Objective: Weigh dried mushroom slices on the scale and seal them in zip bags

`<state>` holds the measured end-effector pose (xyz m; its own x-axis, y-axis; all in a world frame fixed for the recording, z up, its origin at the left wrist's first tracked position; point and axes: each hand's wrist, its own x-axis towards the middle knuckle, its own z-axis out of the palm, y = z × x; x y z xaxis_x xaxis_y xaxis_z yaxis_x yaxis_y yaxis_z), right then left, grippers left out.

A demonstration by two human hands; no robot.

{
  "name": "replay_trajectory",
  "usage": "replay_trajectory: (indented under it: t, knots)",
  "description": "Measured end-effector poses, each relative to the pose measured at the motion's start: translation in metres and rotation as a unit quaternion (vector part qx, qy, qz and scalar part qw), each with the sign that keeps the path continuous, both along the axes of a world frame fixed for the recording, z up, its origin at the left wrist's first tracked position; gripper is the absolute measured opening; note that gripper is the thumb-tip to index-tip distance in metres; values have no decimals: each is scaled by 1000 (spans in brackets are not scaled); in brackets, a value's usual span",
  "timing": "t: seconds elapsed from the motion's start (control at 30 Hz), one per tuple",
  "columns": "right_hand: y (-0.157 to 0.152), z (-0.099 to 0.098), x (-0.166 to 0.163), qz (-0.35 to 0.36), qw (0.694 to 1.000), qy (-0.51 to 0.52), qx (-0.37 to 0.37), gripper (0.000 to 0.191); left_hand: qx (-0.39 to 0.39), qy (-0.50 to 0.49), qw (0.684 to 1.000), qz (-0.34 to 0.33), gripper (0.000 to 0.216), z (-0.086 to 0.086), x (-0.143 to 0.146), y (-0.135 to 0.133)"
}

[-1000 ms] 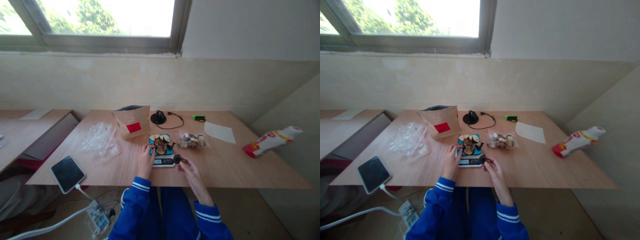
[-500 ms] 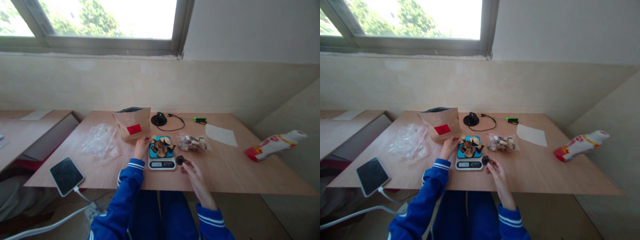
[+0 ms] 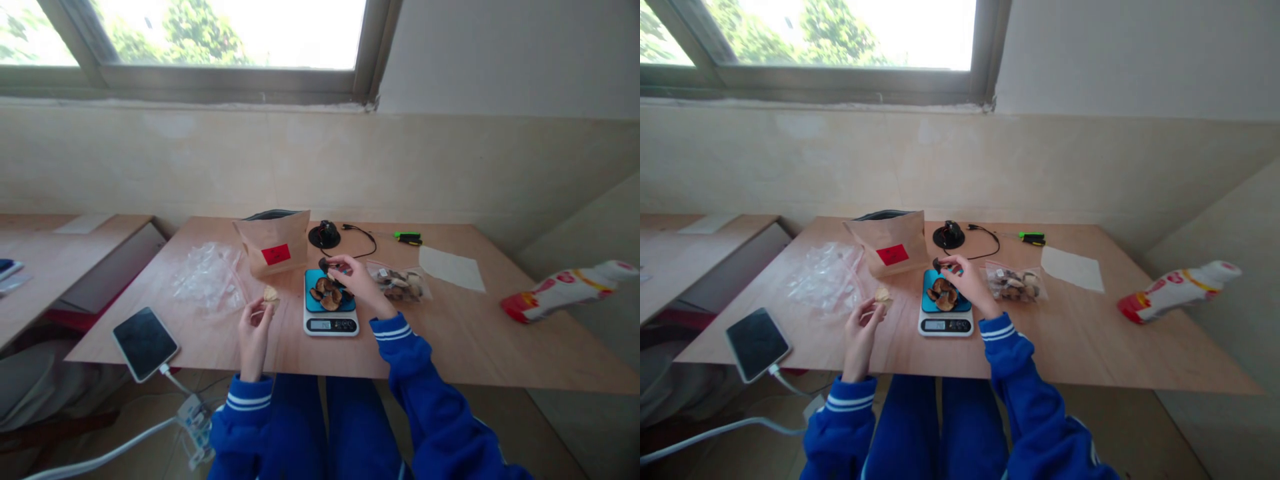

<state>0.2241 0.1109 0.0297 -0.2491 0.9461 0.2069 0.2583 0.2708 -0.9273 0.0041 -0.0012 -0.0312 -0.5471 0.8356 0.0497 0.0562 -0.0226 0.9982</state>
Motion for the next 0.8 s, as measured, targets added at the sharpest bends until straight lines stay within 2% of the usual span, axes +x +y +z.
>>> replay_trajectory:
  t: [0.13,0.3,0.47,0.57,0.8]
  knots:
    - [15,-7,-6,10,999,-52,-1,24,-28,-11,1000,-9,47,-6,7,-42]
    - [49,-19,-14,63,992,-103,26,24,-58,-30,997,-33,45,-9,22,-69]
    - [82,-22,-22,125,988,-90,18,24,-51,-28,998,-38,43,-1,24,-71]
    - [95,-26,-21,152,980,-130,8,25,-46,-23,998,-34,44,4,20,-68]
    - [90,-33,-22,183,963,-194,-34,8,-52,-30,998,-32,47,2,13,-66]
